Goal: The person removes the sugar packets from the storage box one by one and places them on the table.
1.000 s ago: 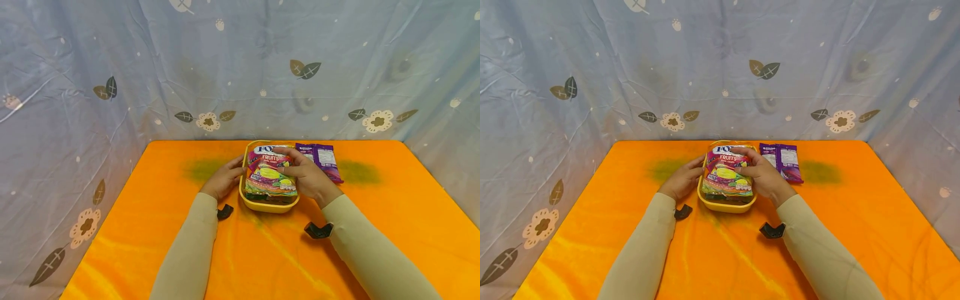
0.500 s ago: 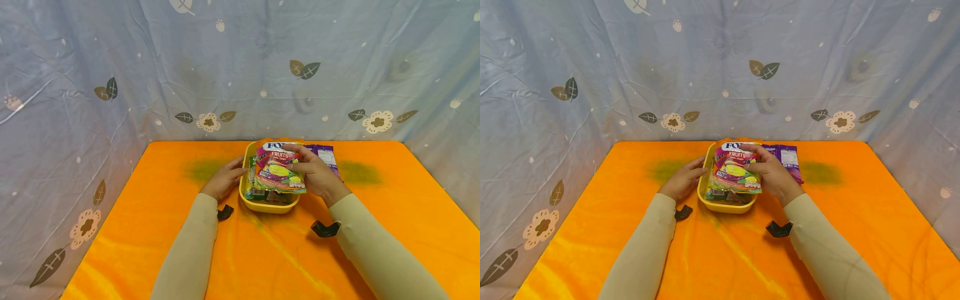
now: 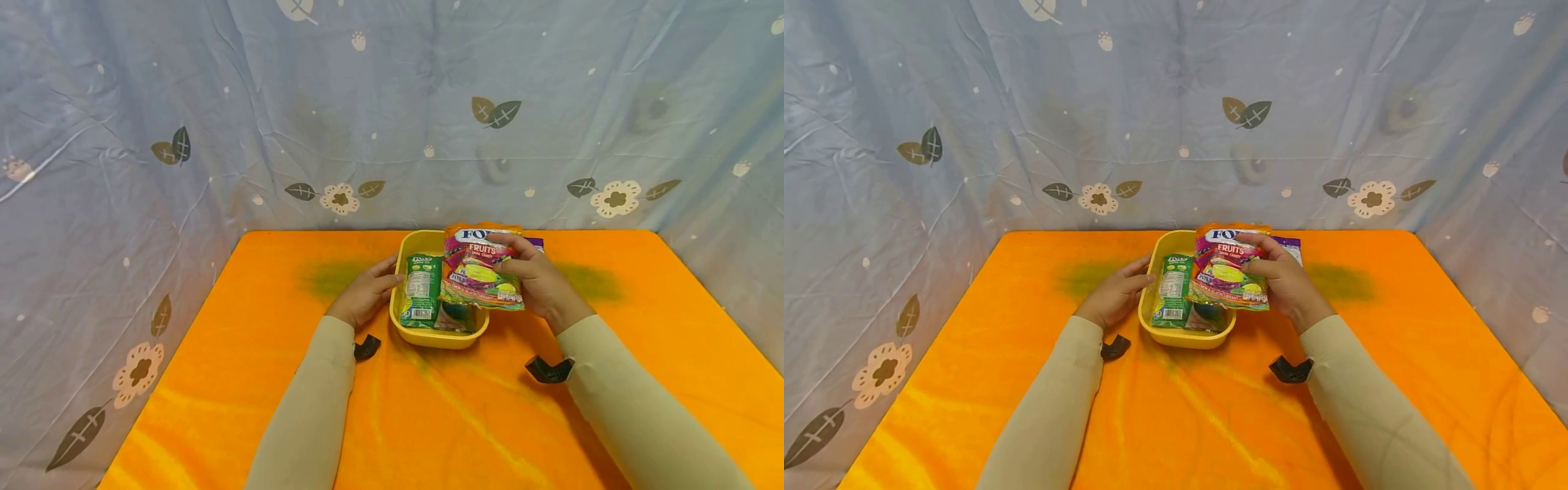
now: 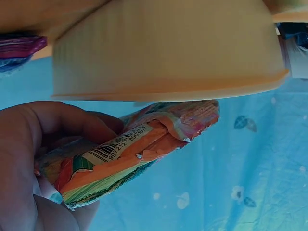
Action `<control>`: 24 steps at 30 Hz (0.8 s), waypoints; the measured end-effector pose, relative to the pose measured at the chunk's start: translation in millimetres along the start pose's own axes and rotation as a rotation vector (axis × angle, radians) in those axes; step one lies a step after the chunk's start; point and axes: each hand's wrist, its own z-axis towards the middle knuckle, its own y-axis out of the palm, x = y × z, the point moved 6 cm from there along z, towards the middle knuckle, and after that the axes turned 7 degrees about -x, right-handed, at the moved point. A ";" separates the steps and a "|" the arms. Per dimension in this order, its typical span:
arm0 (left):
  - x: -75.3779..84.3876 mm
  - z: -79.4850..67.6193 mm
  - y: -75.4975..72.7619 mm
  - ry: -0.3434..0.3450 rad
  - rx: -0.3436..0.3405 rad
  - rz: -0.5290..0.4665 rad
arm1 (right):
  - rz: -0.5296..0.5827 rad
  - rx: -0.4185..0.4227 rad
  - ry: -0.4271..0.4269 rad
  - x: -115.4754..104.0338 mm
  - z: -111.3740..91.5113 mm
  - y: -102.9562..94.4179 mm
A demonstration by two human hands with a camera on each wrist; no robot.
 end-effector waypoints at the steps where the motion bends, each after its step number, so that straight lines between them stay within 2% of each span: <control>1: -0.1 0.0 -0.1 0.002 -0.003 0.000 | -0.001 0.004 -0.003 -0.7 0.2 -2.0; 8: -2.1 0.7 -2.1 0.003 0.001 -0.012 | 0.018 0.019 -0.007 -9.5 0.3 -19.7; 24: -2.8 1.5 -2.8 0.000 0.017 -0.014 | -0.039 0.156 0.048 -27.6 -19.1 -78.5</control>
